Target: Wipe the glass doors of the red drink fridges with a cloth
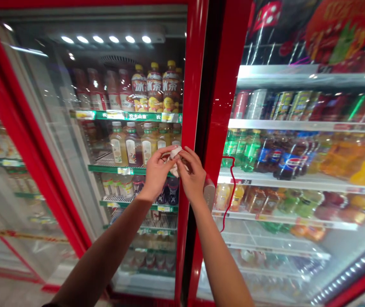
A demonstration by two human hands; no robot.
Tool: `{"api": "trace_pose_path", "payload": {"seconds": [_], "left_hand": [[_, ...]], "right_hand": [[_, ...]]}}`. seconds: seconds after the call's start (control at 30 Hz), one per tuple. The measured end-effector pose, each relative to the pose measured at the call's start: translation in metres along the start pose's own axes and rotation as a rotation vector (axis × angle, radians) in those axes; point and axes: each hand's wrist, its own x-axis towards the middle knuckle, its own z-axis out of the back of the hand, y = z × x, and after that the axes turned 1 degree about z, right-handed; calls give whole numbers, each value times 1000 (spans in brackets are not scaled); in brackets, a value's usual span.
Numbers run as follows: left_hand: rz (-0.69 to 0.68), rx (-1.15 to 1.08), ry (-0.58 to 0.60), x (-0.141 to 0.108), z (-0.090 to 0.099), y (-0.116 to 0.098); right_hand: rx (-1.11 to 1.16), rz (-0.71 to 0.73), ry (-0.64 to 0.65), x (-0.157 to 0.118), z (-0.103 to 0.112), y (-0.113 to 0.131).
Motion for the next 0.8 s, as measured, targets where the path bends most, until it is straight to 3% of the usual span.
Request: {"api": "trace_pose_path", "payload": {"seconds": [0.1, 0.17, 0.23, 0.33, 0.43, 0.53, 0.67, 0.8], "left_hand": [[-207, 231, -176, 24, 7, -3], [-342, 427, -206, 39, 9, -5], [-467, 602, -148, 47, 8, -6], [-611, 794, 42, 39, 10, 0], [-632, 905, 173, 19, 20, 11], [-617, 944, 149, 12, 26, 18], [-679, 892, 63, 32, 7, 16], [-726, 982, 131, 44, -5, 10]], "right_hand": [[-167, 139, 86, -4, 0, -7], [-263, 189, 99, -13, -3, -14], [-339, 207, 121, -25, -9, -23], [-429, 202, 110, -41, -21, -36], [-456, 169, 97, -49, -31, -45], [-475, 126, 98, -54, -37, -51], [-518, 129, 19, -59, -39, -58], [-592, 187, -29, -61, -38, -63]]}}
